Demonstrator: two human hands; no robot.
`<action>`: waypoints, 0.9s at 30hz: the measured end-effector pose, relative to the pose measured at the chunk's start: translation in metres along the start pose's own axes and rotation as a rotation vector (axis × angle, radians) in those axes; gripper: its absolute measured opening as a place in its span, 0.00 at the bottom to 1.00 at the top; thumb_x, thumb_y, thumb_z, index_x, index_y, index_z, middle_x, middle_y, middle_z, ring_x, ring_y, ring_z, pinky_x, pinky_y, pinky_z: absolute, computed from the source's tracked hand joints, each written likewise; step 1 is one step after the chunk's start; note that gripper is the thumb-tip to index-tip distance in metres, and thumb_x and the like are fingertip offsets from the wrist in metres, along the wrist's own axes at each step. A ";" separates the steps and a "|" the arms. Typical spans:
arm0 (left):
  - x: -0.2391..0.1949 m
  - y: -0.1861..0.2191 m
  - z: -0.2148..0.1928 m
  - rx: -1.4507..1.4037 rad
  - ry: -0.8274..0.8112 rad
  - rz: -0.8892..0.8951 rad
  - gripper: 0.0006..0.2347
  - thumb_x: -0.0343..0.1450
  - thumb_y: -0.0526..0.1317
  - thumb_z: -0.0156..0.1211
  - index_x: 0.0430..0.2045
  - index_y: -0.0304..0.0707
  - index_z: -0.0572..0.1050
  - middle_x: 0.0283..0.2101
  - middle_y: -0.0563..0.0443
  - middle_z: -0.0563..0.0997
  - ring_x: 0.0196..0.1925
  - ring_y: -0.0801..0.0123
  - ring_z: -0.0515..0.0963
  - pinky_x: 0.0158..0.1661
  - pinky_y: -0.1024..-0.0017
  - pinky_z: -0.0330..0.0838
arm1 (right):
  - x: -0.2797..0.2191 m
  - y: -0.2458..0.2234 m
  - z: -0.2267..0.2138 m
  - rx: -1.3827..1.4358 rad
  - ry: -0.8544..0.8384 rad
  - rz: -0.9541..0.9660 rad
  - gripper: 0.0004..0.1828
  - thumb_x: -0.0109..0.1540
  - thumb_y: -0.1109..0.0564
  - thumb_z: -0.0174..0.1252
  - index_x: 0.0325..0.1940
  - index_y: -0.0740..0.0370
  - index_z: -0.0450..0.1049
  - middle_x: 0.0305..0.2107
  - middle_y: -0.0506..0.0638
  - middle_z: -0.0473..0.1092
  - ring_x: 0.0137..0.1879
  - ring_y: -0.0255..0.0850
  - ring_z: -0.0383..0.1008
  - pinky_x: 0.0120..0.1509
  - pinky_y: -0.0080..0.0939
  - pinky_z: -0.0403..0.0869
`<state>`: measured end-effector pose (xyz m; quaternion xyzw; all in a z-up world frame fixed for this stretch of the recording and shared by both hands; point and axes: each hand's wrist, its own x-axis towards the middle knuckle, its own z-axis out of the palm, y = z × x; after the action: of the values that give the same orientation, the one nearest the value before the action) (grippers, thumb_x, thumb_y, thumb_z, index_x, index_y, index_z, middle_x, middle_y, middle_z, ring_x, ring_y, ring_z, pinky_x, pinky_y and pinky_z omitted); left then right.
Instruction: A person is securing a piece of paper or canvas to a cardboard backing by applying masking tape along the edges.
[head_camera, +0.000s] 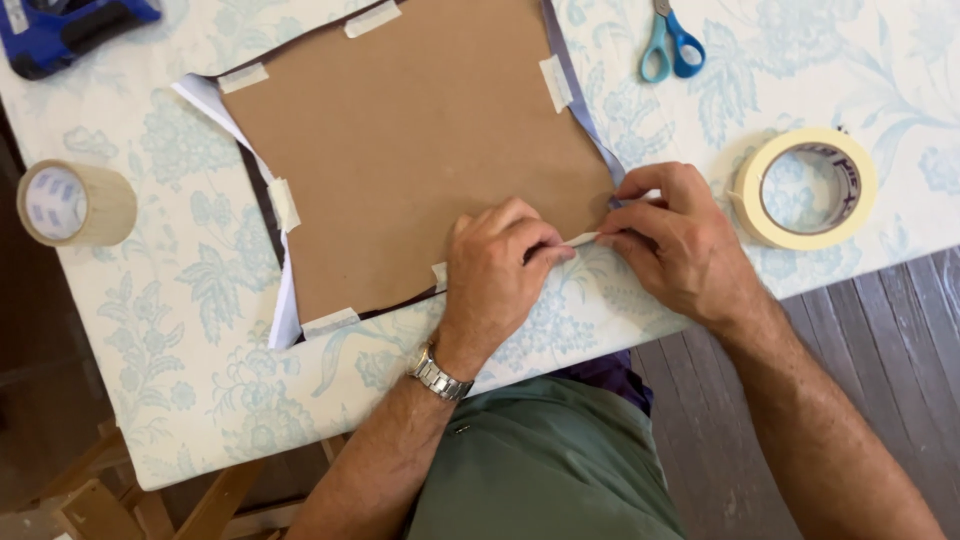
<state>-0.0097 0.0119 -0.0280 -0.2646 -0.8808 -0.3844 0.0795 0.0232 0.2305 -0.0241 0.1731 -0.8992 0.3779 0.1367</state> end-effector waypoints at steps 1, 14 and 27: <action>0.000 -0.001 0.000 0.004 0.009 -0.003 0.08 0.64 0.45 0.74 0.24 0.51 0.78 0.30 0.66 0.73 0.34 0.68 0.79 0.36 0.68 0.63 | -0.001 0.001 0.001 0.001 -0.003 -0.010 0.04 0.61 0.66 0.67 0.40 0.66 0.82 0.46 0.59 0.70 0.52 0.56 0.74 0.52 0.50 0.81; -0.004 -0.003 0.000 -0.004 -0.033 0.004 0.06 0.66 0.45 0.72 0.25 0.52 0.78 0.34 0.66 0.73 0.37 0.68 0.80 0.38 0.68 0.64 | -0.007 0.003 0.008 -0.102 0.087 -0.085 0.03 0.61 0.66 0.67 0.39 0.64 0.83 0.46 0.57 0.70 0.55 0.52 0.72 0.58 0.45 0.81; 0.000 -0.001 0.000 0.051 -0.043 -0.014 0.08 0.64 0.46 0.74 0.24 0.52 0.78 0.33 0.67 0.72 0.37 0.68 0.81 0.38 0.68 0.64 | -0.006 -0.015 0.007 -0.062 0.096 0.051 0.02 0.62 0.70 0.64 0.38 0.70 0.80 0.44 0.59 0.68 0.51 0.54 0.78 0.54 0.48 0.83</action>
<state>-0.0103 0.0115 -0.0290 -0.2644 -0.8937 -0.3567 0.0644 0.0337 0.2167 -0.0215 0.1276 -0.9070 0.3611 0.1750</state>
